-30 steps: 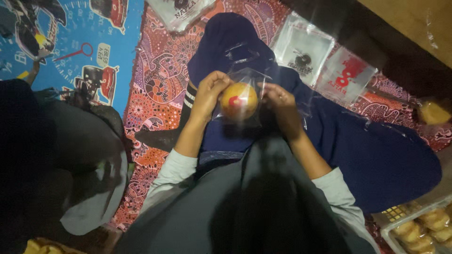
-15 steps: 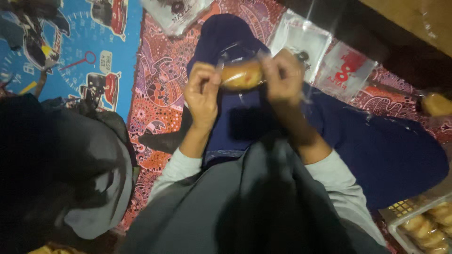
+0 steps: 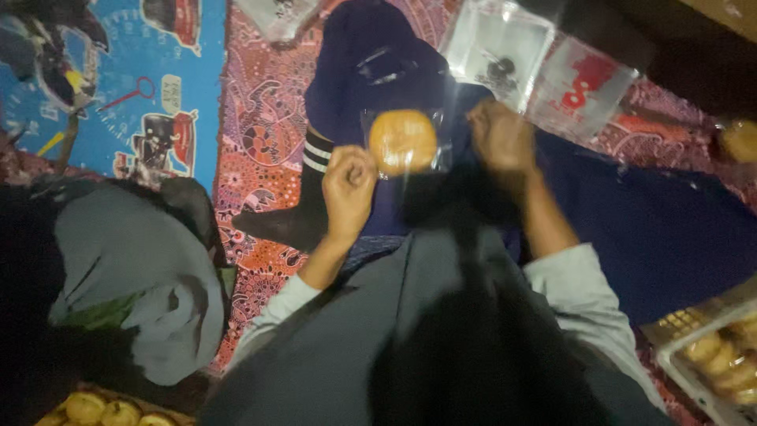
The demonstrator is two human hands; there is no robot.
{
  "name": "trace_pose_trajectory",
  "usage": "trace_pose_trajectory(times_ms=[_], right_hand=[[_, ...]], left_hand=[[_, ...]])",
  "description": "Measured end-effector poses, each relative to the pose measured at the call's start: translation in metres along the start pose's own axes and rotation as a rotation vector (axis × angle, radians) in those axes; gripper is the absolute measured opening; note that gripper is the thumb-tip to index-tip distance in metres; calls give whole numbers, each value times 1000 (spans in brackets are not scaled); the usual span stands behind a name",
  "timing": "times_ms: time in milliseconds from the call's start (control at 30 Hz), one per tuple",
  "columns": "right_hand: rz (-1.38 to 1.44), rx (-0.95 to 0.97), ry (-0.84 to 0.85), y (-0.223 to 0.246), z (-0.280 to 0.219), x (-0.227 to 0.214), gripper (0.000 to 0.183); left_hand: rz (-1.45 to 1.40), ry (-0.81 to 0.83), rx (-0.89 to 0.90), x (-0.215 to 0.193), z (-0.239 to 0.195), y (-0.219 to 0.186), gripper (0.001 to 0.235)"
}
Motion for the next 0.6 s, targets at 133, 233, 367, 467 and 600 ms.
trace_pose_trajectory(times_ms=[133, 233, 367, 467, 600], right_hand=[[350, -41, -218, -59, -2, -23, 63], [629, 146, -176, -115, -6, -3, 66], [752, 427, -388, -248, 28, -32, 43], [395, 297, -570, -364, 18, -74, 43], [-294, 334, -445, -426, -2, -74, 35]], left_hand=[[-141, 122, 91, 69, 29, -8, 2], [-170, 364, 126, 164, 34, -1, 6], [-115, 533, 293, 301, 64, 31, 14], [-7, 571, 382, 373, 100, 87, 33], [235, 645, 577, 423, 120, 167, 60]])
Point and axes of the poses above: each hand's wrist, its own z-axis towards the middle knuckle, its own x-axis out of the palm, y = z × x, the point moved 4 cm from there along z, towards the middle knuckle, and after that the axes turned 10 degrees about -z, right-handed, at the moved point
